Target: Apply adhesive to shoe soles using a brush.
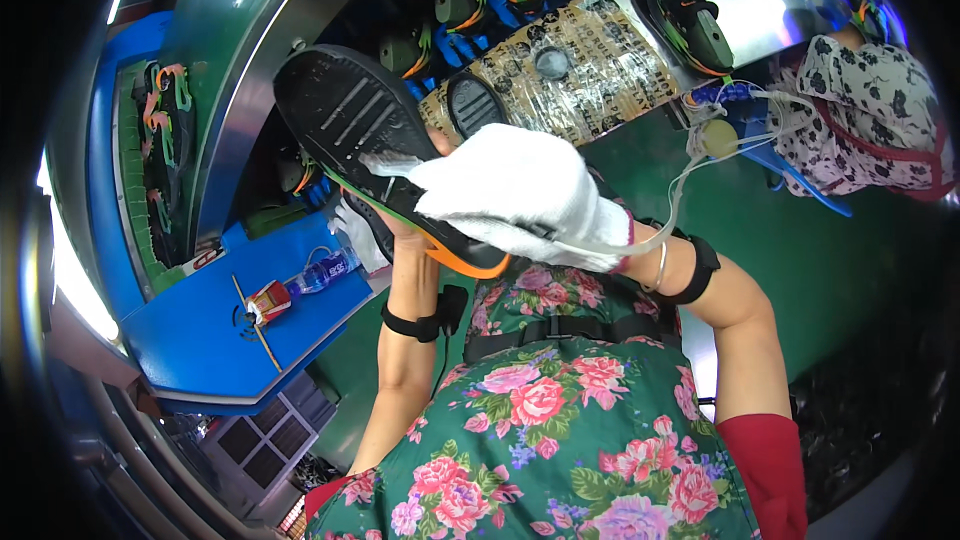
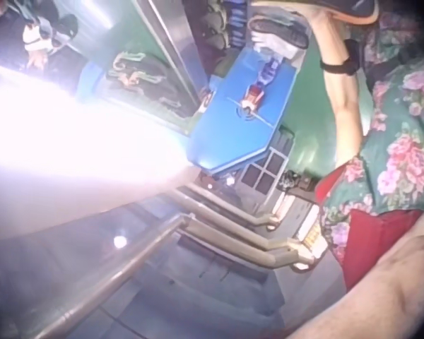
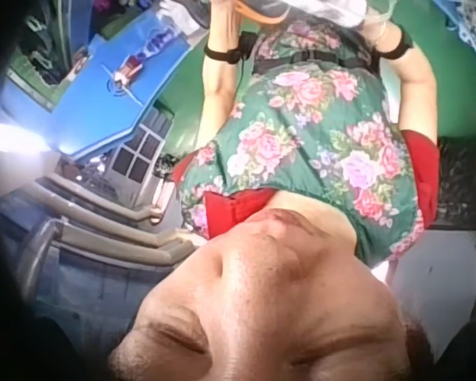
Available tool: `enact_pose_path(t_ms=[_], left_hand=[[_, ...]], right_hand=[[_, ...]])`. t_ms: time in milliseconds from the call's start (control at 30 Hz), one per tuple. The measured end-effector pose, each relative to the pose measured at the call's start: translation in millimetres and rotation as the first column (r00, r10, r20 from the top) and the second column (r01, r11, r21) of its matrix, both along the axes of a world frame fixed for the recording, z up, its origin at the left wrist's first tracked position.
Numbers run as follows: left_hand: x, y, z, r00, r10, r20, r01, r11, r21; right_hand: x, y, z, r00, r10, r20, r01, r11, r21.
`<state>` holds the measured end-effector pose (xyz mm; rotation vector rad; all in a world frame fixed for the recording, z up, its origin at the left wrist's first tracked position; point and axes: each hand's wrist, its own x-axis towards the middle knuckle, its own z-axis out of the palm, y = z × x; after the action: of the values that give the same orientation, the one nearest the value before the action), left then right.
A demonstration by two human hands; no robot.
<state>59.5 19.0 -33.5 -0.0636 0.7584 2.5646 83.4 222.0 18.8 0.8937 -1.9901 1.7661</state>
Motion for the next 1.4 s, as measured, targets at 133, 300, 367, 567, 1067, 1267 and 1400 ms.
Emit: enact_pose_path(t_ms=[133, 300, 367, 567, 1067, 1267, 1400], left_hand=[[-6, 6, 10, 0.999, -0.042, 0.012, 0.041, 0.994, 0.105], [-22, 8, 13, 0.979, 0.016, -0.205, 0.006, 0.995, 0.103], [-26, 9, 14, 0.979, 0.029, -0.199, -0.016, 0.998, 0.068], [-35, 4, 15, 0.979, 0.171, -0.11, -0.155, 0.978, 0.137], [-50, 4, 23, 0.932, 0.077, -0.355, -0.033, 0.991, 0.128], [-55, 6, 26, 0.921, 0.141, -0.362, -0.083, 0.982, 0.17], [-62, 7, 27, 0.909, 0.125, -0.397, -0.058, 0.983, 0.176]], right_hand=[[17, -17, 2, 0.996, -0.038, -0.086, 0.052, 0.984, 0.169], [3, 2, 3, 0.999, -0.034, 0.033, 0.034, 0.999, 0.017], [15, -9, -2, 0.998, -0.065, 0.001, 0.065, 0.997, 0.046], [8, 5, 5, 0.987, 0.028, 0.158, -0.011, 0.994, -0.108], [21, 6, 3, 0.982, 0.022, 0.188, -0.024, 1.0, 0.006], [19, 11, 8, 0.961, 0.034, 0.275, -0.03, 0.999, -0.018], [21, 7, -1, 0.884, 0.086, 0.46, 0.05, 0.959, -0.277]])
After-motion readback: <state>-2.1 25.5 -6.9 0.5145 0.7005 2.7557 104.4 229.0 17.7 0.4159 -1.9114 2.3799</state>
